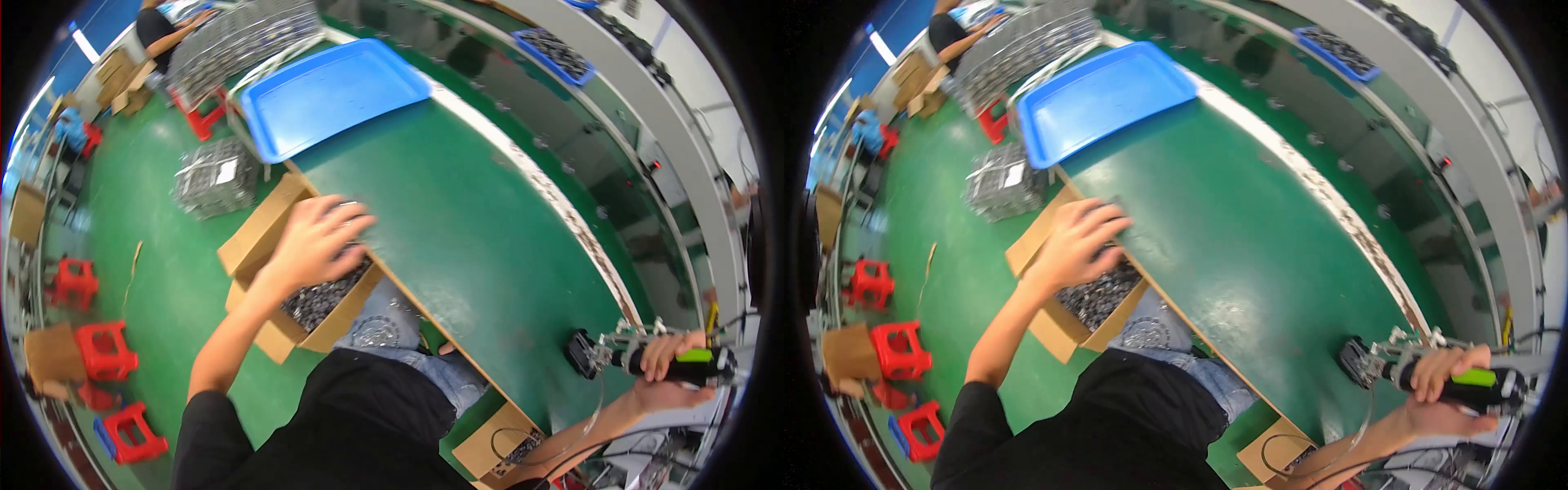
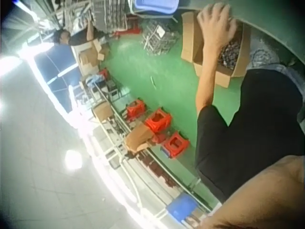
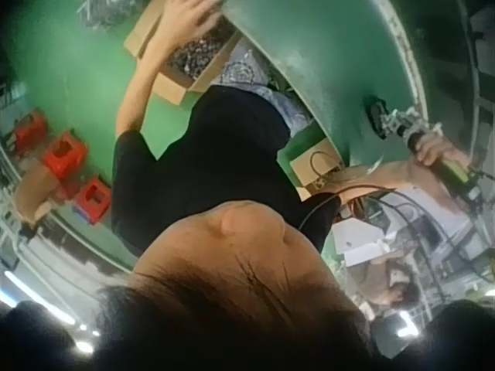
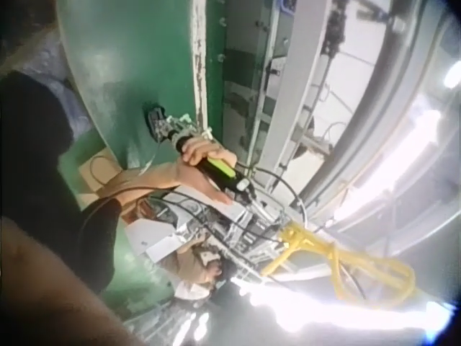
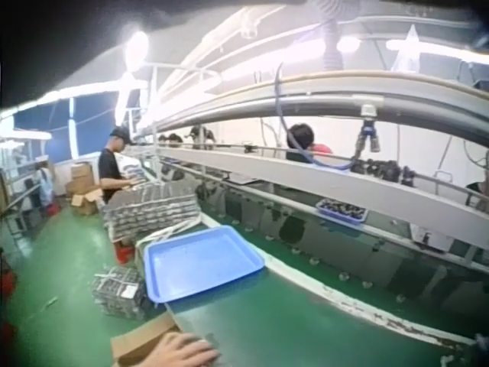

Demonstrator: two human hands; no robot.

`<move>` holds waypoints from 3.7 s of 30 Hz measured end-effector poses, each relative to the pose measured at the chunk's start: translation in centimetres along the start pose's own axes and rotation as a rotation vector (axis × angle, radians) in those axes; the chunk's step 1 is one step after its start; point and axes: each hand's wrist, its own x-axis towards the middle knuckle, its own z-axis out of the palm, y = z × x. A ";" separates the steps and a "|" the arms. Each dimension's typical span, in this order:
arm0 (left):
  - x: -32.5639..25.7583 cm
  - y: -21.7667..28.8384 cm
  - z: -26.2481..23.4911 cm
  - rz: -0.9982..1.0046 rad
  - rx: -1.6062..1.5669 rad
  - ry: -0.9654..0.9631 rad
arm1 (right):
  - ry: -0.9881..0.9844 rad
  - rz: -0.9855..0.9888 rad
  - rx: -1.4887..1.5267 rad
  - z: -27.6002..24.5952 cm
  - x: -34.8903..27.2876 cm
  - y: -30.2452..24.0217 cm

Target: The person assembles small electronic components on a production line using an air screwdriver.

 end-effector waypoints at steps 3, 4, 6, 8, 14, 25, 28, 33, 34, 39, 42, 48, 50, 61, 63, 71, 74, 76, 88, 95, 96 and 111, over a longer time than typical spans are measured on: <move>-3.5 -2.4 -1.9 -0.100 0.113 0.069 | 0.103 -0.009 -0.002 0.5 0.4 0.3; -4.4 -2.8 -2.4 -0.107 0.170 0.102 | 0.148 -0.001 -0.004 1.3 0.8 1.3; -3.8 -4.1 -2.0 -0.097 0.146 0.200 | 0.114 0.018 0.047 1.8 1.2 1.8; 1.5 -3.5 -0.6 -0.039 -0.007 0.290 | 0.067 0.022 -0.006 1.8 1.3 -0.1; 22.4 1.1 11.2 0.296 -0.285 0.188 | 0.301 0.021 -0.137 3.3 0.2 2.3; 40.6 -2.5 29.0 0.215 -0.556 -0.012 | 0.328 -0.101 -0.052 5.8 0.8 3.0; 40.8 0.6 28.5 0.233 -0.531 -0.059 | 0.367 -0.080 -0.089 5.0 0.7 3.8; 41.5 2.2 25.1 0.154 -0.473 -0.156 | 0.346 -0.048 -0.095 7.4 1.7 4.3; 42.4 1.9 24.0 0.092 -0.338 0.000 | 0.328 -0.107 -0.119 8.6 2.4 4.6; 36.7 9.9 20.7 0.142 -0.343 -0.248 | 0.395 -0.086 -0.173 7.1 -1.0 4.7; 36.5 8.7 18.0 0.159 -0.315 -0.188 | 0.325 -0.116 -0.125 8.4 0.2 4.9; 32.4 10.0 14.4 0.179 -0.459 -0.146 | 0.322 -0.114 -0.084 9.2 0.1 4.9; 31.9 9.7 15.1 0.175 -0.523 -0.176 | 0.319 -0.112 -0.087 9.1 -0.6 4.9; 27.1 8.9 16.7 0.367 -0.701 -0.132 | 0.270 -0.077 -0.102 11.4 -0.6 3.9; 26.2 11.2 16.3 0.360 -0.684 -0.113 | 0.298 -0.082 -0.085 10.4 -0.7 4.6; 29.2 6.6 22.3 0.353 -0.805 0.015 | 0.262 -0.098 -0.051 10.7 -0.1 5.3; 28.8 6.9 22.8 0.346 -0.775 0.004 | 0.277 -0.094 -0.030 10.1 0.2 5.9; 28.8 6.4 22.9 0.338 -0.772 -0.005 | 0.269 -0.107 -0.034 9.9 0.5 5.9; 26.2 7.6 20.9 0.379 -0.822 -0.148 | 0.215 -0.025 0.009 9.6 1.8 6.1; 22.3 11.8 13.6 0.513 -0.799 -0.330 | 0.299 -0.038 0.011 8.3 1.9 7.6; 22.4 12.9 12.9 0.581 -0.758 -0.339 | 0.237 0.044 0.182 7.7 0.9 5.9; 21.9 13.4 14.9 0.612 -0.872 -0.515 | 0.091 -0.025 -0.106 6.2 3.5 5.1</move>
